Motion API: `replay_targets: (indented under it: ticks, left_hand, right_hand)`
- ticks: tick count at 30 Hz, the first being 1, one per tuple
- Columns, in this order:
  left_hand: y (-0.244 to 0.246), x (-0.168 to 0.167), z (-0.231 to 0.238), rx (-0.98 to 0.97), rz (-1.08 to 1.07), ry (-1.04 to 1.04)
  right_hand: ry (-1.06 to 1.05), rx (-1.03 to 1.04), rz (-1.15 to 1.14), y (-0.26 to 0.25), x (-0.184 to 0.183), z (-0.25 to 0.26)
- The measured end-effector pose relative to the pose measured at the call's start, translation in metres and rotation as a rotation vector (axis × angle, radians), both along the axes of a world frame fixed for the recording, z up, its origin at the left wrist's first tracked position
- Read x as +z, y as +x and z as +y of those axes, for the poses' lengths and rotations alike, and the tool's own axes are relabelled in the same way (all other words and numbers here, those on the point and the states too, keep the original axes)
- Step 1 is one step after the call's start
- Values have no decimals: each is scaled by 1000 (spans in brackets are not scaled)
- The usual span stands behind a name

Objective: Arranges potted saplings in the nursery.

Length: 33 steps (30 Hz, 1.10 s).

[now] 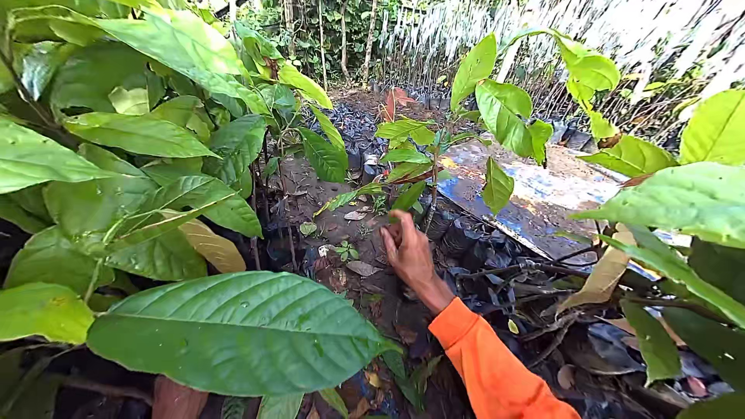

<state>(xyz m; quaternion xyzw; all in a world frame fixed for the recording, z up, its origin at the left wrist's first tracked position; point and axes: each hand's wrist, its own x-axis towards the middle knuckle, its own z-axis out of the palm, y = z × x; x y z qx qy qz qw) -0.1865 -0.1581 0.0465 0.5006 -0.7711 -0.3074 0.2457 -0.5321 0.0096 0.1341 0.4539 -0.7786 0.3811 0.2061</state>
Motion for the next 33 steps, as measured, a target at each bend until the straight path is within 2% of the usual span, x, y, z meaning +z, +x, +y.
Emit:
replay_targets:
  ticks: [1,3,5,7,9,11,12,13,16,17,18,21,23,25,28,33]
  left_hand:
    - [0,-2,-1,13,0,8]
    - [-2,-2,-1,30,-1,19]
    - [-3,0,0,27,-15,44]
    - [-3,-3,-3,16,-11,48]
    - [-3,-3,-5,5,13,48]
    - [-2,-4,-6,4,18,55]
    - [-3,-4,-6,-1,14,52]
    - [-4,-3,-7,-7,7,49]
    - [-7,0,-11,-38,-9,72]
    - [-7,0,-14,-54,-14,86]
    - [-8,-1,-17,-66,-9,103]
    - [-2,-8,-20,-80,14,132]
    - [0,-8,-19,-64,18,125]
    - [-3,-2,-12,-51,-17,96]
    - [-12,8,-3,-91,-73,92]
    - [-14,2,-19,-78,-77,198]
  right_hand:
    - [0,-55,41,-2,21,-3]
    - [141,-177,20,-12,63,-9]
    - [267,-240,-45,-22,85,-13]
    - [244,-244,-10,-25,91,-16]
    - [78,-176,114,-8,89,-13]
    - [-66,-15,170,30,72,-5]
    - [-66,83,122,53,58,1]
    - [24,194,17,76,42,8]
    - [727,488,-486,106,11,27]
    - [842,457,-576,100,-1,31]
    - [803,333,-614,90,-14,37]
    - [435,-188,-577,36,-38,60]
    - [340,-373,-581,-11,-51,62]
    - [401,-382,-646,-52,-67,57]
    - [501,-275,-651,-96,-95,56]
    - [447,-224,-521,-76,-105,55]
